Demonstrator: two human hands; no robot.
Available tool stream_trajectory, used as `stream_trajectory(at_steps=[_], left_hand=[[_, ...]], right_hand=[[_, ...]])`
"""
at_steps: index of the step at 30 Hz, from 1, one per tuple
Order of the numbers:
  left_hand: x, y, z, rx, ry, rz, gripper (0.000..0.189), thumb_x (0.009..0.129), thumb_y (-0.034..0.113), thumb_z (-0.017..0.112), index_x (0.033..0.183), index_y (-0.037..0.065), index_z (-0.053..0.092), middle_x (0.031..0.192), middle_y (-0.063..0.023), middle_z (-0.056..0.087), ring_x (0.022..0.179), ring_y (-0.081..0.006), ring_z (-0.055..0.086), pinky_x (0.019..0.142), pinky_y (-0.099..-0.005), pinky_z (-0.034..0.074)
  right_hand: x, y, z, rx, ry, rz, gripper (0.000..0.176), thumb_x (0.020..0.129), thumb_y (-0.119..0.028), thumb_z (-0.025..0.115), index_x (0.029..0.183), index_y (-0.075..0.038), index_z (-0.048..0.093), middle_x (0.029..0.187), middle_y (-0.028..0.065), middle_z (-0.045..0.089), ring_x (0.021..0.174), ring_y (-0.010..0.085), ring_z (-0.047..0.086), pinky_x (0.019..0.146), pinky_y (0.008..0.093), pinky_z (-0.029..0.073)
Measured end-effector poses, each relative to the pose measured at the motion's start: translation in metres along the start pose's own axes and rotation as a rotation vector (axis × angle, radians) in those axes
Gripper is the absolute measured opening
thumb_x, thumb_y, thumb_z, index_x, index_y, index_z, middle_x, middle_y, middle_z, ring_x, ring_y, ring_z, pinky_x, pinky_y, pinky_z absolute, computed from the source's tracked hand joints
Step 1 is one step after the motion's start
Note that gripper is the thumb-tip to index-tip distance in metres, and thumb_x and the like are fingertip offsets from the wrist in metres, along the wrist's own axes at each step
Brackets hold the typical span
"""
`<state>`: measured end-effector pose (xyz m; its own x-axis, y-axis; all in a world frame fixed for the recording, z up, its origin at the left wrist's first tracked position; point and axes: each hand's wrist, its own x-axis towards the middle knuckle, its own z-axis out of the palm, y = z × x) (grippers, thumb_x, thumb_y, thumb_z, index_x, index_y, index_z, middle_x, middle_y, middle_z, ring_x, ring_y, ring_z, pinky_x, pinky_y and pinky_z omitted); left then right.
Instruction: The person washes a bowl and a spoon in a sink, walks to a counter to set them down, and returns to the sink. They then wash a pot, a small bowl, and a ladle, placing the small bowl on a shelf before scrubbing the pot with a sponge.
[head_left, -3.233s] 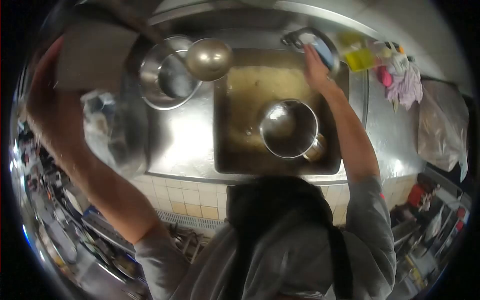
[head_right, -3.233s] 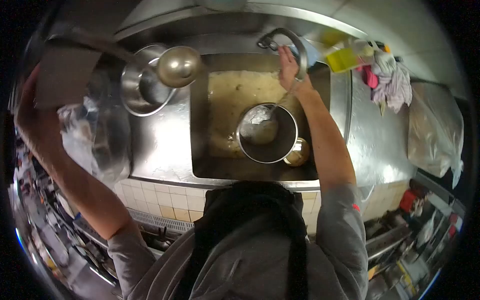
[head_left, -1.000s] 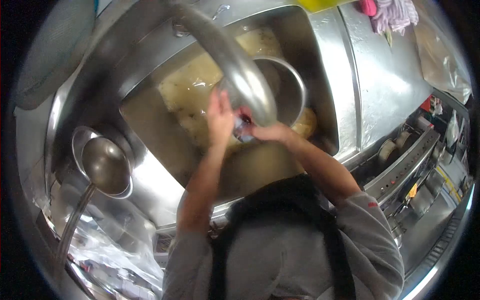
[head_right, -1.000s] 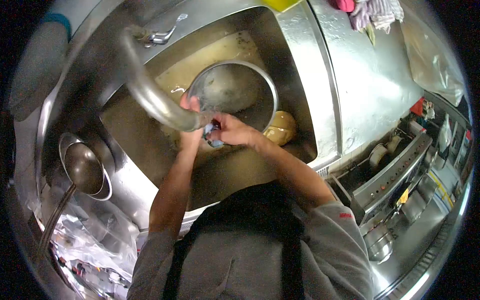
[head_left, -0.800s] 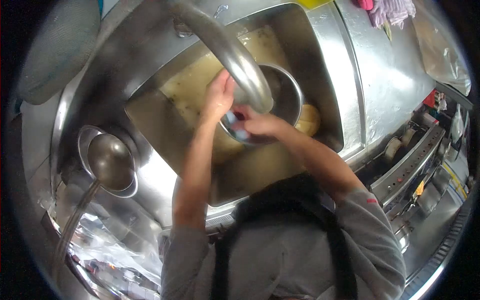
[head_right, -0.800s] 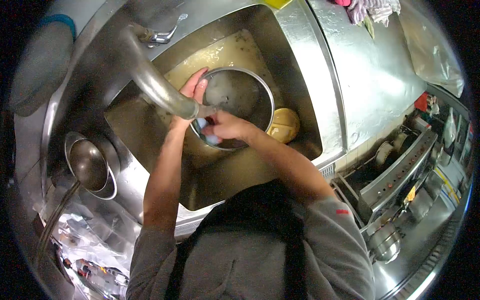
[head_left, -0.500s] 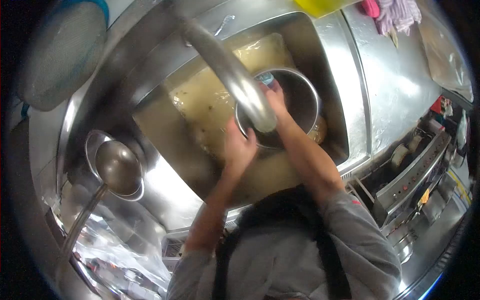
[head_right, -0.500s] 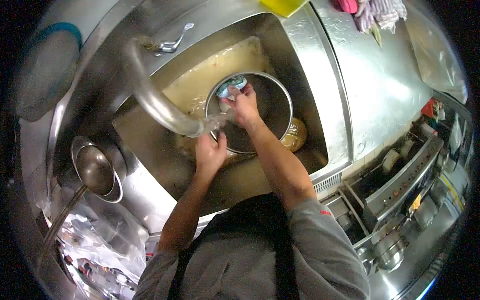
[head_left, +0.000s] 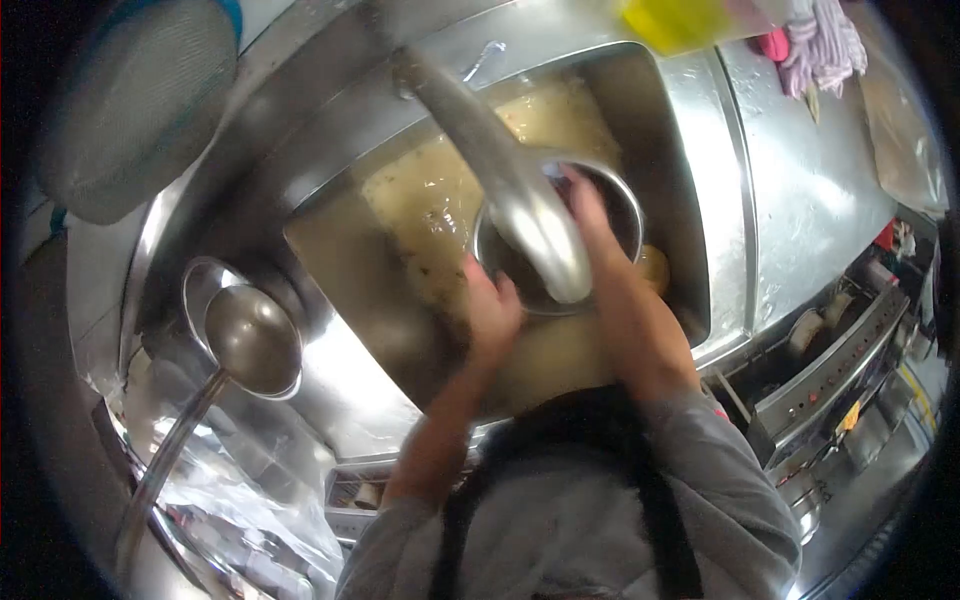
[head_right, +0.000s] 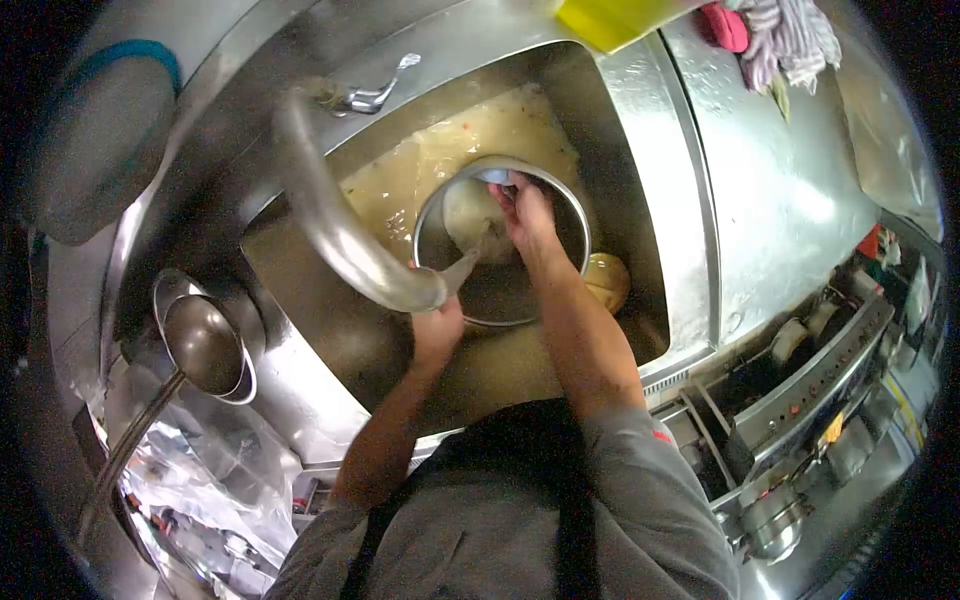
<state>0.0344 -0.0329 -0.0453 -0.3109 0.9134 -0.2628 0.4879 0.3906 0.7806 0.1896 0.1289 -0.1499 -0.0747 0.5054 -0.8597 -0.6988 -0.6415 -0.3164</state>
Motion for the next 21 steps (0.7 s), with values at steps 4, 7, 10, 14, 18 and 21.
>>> stream_trajectory(at_steps=[4,7,10,14,18,21], left_hand=[[-0.024,-0.02,-0.002,-0.081,-0.171,-0.107,0.055,0.097,0.004,0.049,0.149,-0.007,0.033,0.139,-0.0323,0.05,0.131,-0.0439,0.052,0.11,-0.0471,0.04],[0.012,0.004,-0.004,-0.202,-0.093,-0.105,0.054,0.098,0.003,0.048,0.149,-0.002,0.035,0.132,-0.0297,0.057,0.123,-0.0423,0.059,0.104,-0.0479,0.045],[0.093,0.019,-0.015,-0.163,-0.197,-0.008,0.046,0.095,0.002,0.048,0.141,0.007,0.05,0.116,-0.0231,0.067,0.107,-0.0378,0.067,0.092,-0.0462,0.052],[0.173,0.092,-0.015,0.417,-0.417,0.294,0.044,0.095,0.005,0.052,0.138,0.014,0.056,0.12,-0.0193,0.067,0.113,-0.0353,0.067,0.093,-0.0481,0.054],[0.177,0.119,0.036,0.457,-0.38,0.657,0.043,0.095,0.011,0.055,0.137,0.018,0.058,0.114,-0.0127,0.068,0.109,-0.0323,0.068,0.092,-0.048,0.055],[0.174,0.108,0.069,0.528,-0.169,0.954,0.038,0.094,0.017,0.058,0.132,0.02,0.06,0.105,-0.0092,0.067,0.105,-0.0282,0.069,0.087,-0.0448,0.057]], right_hand=[[0.014,0.044,-0.009,-0.014,0.091,-0.188,0.034,0.099,-0.012,0.059,0.131,-0.003,0.056,0.12,0.0101,0.065,0.103,0.0221,0.066,0.083,0.0387,0.059],[0.057,0.123,-0.039,-0.606,-0.268,-0.42,0.047,0.092,-0.023,0.068,0.133,-0.004,0.056,0.114,0.0098,0.065,0.099,0.021,0.062,0.086,0.036,0.053],[0.001,0.083,-0.007,-1.244,-0.647,-0.58,0.058,0.087,-0.028,0.074,0.136,-0.004,0.054,0.115,0.0141,0.066,0.103,0.0238,0.063,0.092,0.0352,0.051],[-0.026,0.042,0.002,-1.611,-1.078,-0.294,0.064,0.08,-0.027,0.078,0.137,-0.006,0.057,0.127,0.0195,0.067,0.118,0.031,0.065,0.104,0.0417,0.051],[-0.053,-0.04,0.024,-2.316,-0.831,-0.354,0.057,0.08,-0.011,0.071,0.137,-0.009,0.06,0.132,0.0208,0.065,0.121,0.0358,0.063,0.109,0.0455,0.047],[-0.048,-0.046,0.016,-2.505,-0.736,-0.331,0.053,0.08,-0.008,0.069,0.133,-0.008,0.063,0.133,0.0216,0.064,0.125,0.039,0.06,0.111,0.0479,0.045]])
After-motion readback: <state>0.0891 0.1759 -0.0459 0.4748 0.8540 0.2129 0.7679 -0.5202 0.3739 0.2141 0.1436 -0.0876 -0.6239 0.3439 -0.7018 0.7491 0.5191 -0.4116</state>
